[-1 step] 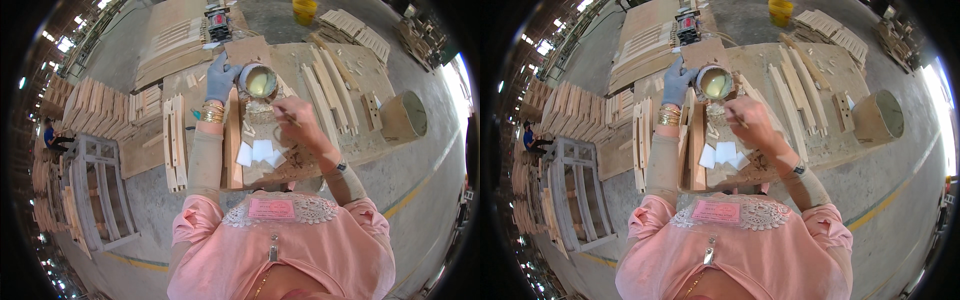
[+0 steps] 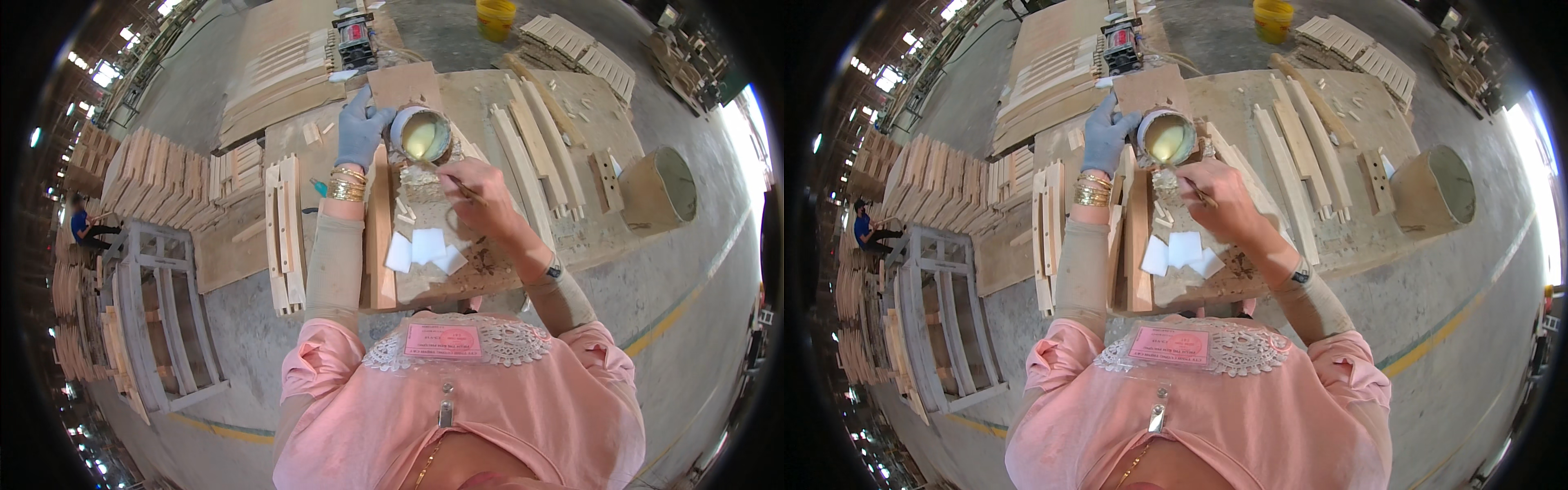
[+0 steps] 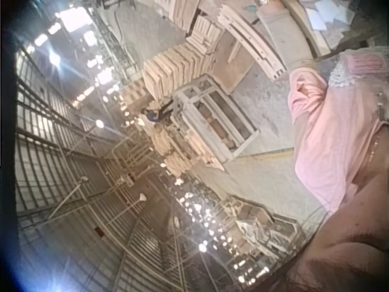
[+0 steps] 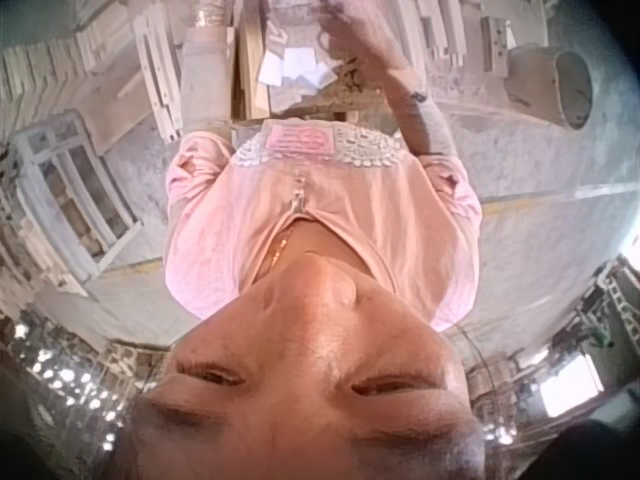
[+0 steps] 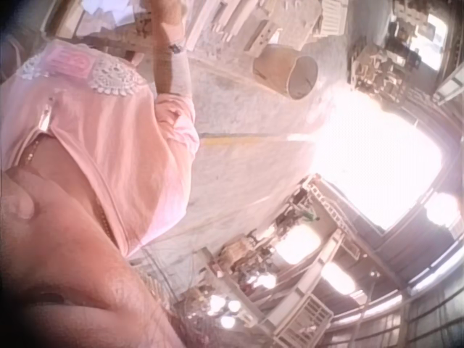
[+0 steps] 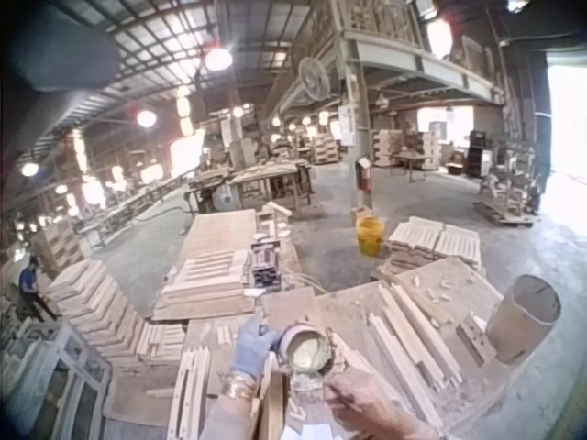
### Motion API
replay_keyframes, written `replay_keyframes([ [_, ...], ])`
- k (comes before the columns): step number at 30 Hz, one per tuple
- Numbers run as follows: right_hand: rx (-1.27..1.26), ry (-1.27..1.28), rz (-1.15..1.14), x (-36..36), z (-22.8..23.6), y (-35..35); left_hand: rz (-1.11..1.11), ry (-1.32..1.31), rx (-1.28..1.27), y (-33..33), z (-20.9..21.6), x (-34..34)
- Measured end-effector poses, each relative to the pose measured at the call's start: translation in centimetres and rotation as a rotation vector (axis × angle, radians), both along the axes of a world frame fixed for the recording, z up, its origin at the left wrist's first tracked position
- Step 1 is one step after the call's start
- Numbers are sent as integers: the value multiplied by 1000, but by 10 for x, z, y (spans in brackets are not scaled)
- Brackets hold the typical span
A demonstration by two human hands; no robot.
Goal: The person wipes a stack of curved wooden slats with a white cloth, then moves to a workbench and applies a yellowish liquid to small wooden pieces using a brush. The person handles the pieces one at a time, dipping the brush into a container and coating the surfaces.
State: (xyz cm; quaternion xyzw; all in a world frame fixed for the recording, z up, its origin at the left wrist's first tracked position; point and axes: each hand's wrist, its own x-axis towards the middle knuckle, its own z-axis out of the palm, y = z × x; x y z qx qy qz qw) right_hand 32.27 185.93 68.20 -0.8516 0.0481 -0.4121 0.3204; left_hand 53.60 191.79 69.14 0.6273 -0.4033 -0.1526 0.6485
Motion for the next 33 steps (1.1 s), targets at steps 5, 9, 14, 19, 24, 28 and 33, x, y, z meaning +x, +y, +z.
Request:
replay_keyframes([
  [5, 1, -98, -99, 8, 2, -10, -4, -77, 65, 3, -9, 6],
  [9, 20, 3, -39, 1, -25, 7, 21, -82, 78, 1, -22, 12],
  [14, -17, -113, -155, 7, -20, -11, -35, -40, 102, -4, -16, 9],
  [19, 174, 18, -78, 2, -26, 16, -5, -102, 89, 0, -20, 13],
  [24, 248, 154, -203, 6, 1, -6, -16, -82, 79, -2, -14, 6],
  [28, 414, 316, -127, 7, 3, 3, -2, -78, 101, -1, -17, 8],
  [33, 76, 96, -209, 6, -1, -22, -2, -147, 167, -2, -14, 10],
])
